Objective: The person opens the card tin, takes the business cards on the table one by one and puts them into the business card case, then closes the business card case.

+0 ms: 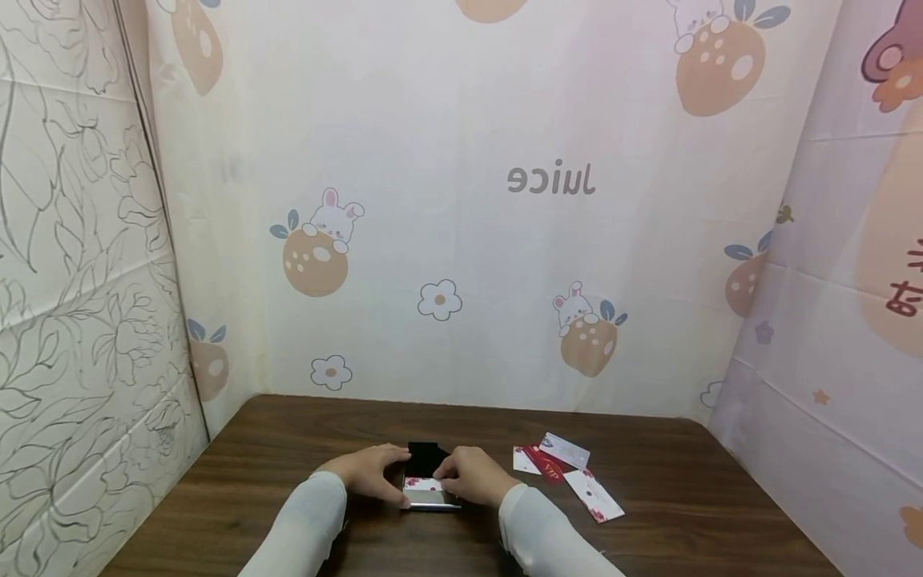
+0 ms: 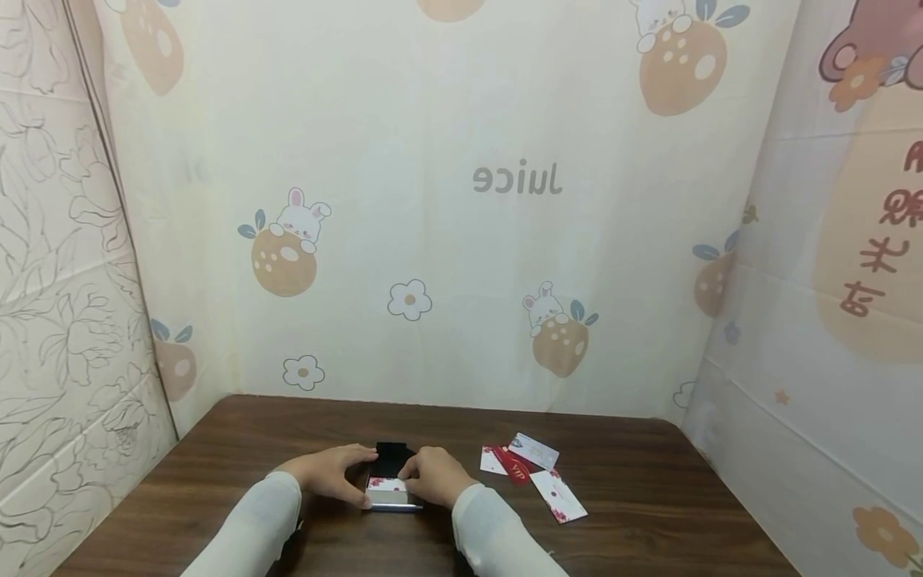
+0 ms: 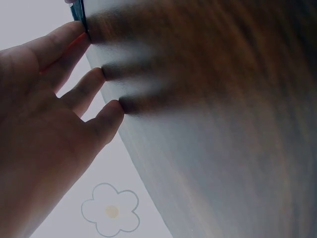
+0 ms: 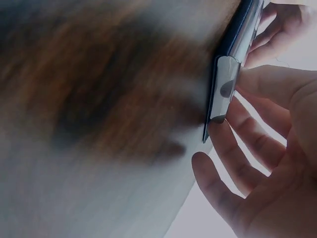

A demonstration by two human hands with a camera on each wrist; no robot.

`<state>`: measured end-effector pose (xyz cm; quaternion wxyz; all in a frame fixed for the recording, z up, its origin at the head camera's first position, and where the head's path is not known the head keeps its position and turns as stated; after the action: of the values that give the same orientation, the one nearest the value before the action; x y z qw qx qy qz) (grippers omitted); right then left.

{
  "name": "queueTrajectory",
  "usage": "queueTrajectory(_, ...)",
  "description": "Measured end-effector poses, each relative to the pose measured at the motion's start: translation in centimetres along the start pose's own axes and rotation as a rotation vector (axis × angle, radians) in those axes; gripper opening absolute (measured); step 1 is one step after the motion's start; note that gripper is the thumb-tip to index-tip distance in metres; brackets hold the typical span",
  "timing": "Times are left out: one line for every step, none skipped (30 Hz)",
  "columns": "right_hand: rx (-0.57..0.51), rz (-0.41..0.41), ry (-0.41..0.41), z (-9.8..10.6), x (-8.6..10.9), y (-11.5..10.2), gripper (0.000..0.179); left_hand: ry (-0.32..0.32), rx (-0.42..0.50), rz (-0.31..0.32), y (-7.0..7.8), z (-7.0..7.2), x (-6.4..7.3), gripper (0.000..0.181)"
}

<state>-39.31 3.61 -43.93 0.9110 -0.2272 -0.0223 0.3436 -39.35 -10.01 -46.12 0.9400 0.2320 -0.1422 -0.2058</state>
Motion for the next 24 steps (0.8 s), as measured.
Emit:
queueTrajectory(-0.002,-0.006,0.003,0.1,0.0,0.0,0.010,-0.001,0.000,0.000,0.0,0.0,0.0,0.082)
queueTrajectory(-0.005,-0.013,0.005,0.1,0.1,0.0,0.010,-0.002,0.000,0.002,0.0,0.0,0.0,0.082)
queueTrajectory(-0.008,-0.017,0.007,0.1,0.1,0.0,0.010,-0.003,0.000,0.003,0.0,0.0,0.1,0.082)
queueTrajectory(-0.011,-0.020,0.009,0.2,0.2,0.0,0.010,-0.004,-0.001,0.003,0.0,0.0,0.1,0.082)
queueTrajectory(-0.012,-0.022,0.010,0.2,0.2,0.0,0.010,-0.005,-0.001,0.004,0.0,0.0,0.1,0.082)
queueTrajectory(-0.010,-0.018,0.011,0.3,0.2,0.0,0.009,-0.006,0.000,0.002,0.0,0.0,0.1,0.082)
queueTrajectory(-0.007,-0.015,0.011,0.3,0.2,0.0,0.009,-0.006,0.000,0.001,0.0,0.0,0.1,0.082)
queueTrajectory(-0.005,-0.011,0.011,0.3,0.2,-0.1,0.009,-0.005,0.001,0.002,0.0,0.0,0.1,0.082)
queueTrajectory(-0.003,-0.004,0.010,0.3,0.3,-0.1,0.009,-0.005,0.002,0.003,0.0,0.0,0.1,0.082)
queueTrajectory(-0.002,0.006,0.007,0.3,0.3,-0.1,0.009,-0.004,0.004,0.004,0.0,0.0,0.1,0.082)
queueTrajectory(0.000,0.017,0.003,0.4,0.3,-0.1,0.009,-0.003,0.008,0.004,0.0,0.1,0.0,0.082)
queueTrajectory(0.002,0.026,-0.004,0.4,0.3,-0.1,0.010,-0.003,0.009,0.003,0.0,0.1,0.0,0.082)
queueTrajectory(-0.001,0.033,-0.014,0.4,0.4,-0.1,0.010,-0.002,0.011,0.003,0.0,0.1,0.0,0.082)
queueTrajectory(-0.008,0.041,-0.024,0.4,0.4,-0.1,0.011,0.000,0.013,0.000,0.0,0.1,0.0,0.082)
queueTrajectory(-0.013,0.048,-0.034,0.4,0.5,0.0,0.011,0.001,0.014,-0.002,0.0,0.1,0.0,0.082)
queueTrajectory(-0.020,0.055,-0.042,0.4,0.5,0.1,0.012,0.003,0.016,-0.005,0.0,0.1,0.0,0.082)
queueTrajectory(-0.025,0.057,-0.049,0.4,0.6,0.3,0.012,0.005,0.014,-0.007,0.0,0.1,0.0,0.082)
queueTrajectory(-0.029,0.058,-0.053,0.5,0.7,0.4,0.013,0.006,0.012,-0.009,0.1,0.1,0.1,0.082)
queueTrajectory(-0.032,0.059,-0.054,0.5,0.8,0.5,0.013,0.007,0.012,-0.009,0.1,0.1,0.1,0.082)
queueTrajectory(-0.033,0.059,-0.051,0.6,0.9,0.6,0.014,0.007,0.011,-0.007,0.0,0.1,0.1,0.082)
queueTrajectory(-0.029,0.059,-0.045,0.7,1.0,0.8,0.015,0.008,0.010,-0.004,0.0,0.1,0.1,0.082)
queueTrajectory(-0.031,0.054,-0.039,0.8,1.1,1.0,0.016,0.009,0.010,-0.003,0.0,0.1,0.1,0.082)
queueTrajectory(-0.035,0.046,-0.032,0.9,1.3,1.2,0.016,0.010,0.005,-0.002,0.0,0.1,0.1,0.082)
queueTrajectory(-0.041,0.038,-0.026,1.1,1.4,1.4,0.017,0.010,0.005,-0.001,0.0,0.1,0.1,0.083)
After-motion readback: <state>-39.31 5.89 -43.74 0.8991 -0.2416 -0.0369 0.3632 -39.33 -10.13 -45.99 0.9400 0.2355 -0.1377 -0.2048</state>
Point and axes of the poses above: each hand's wrist, its own x-axis away from the middle knuckle, its own z-axis out of the back of the hand, y = z × x, the point moved 10 cm from there along -x, towards the middle knuckle, and after that the axes turned 4 degrees about z, right-handed, at the moved point
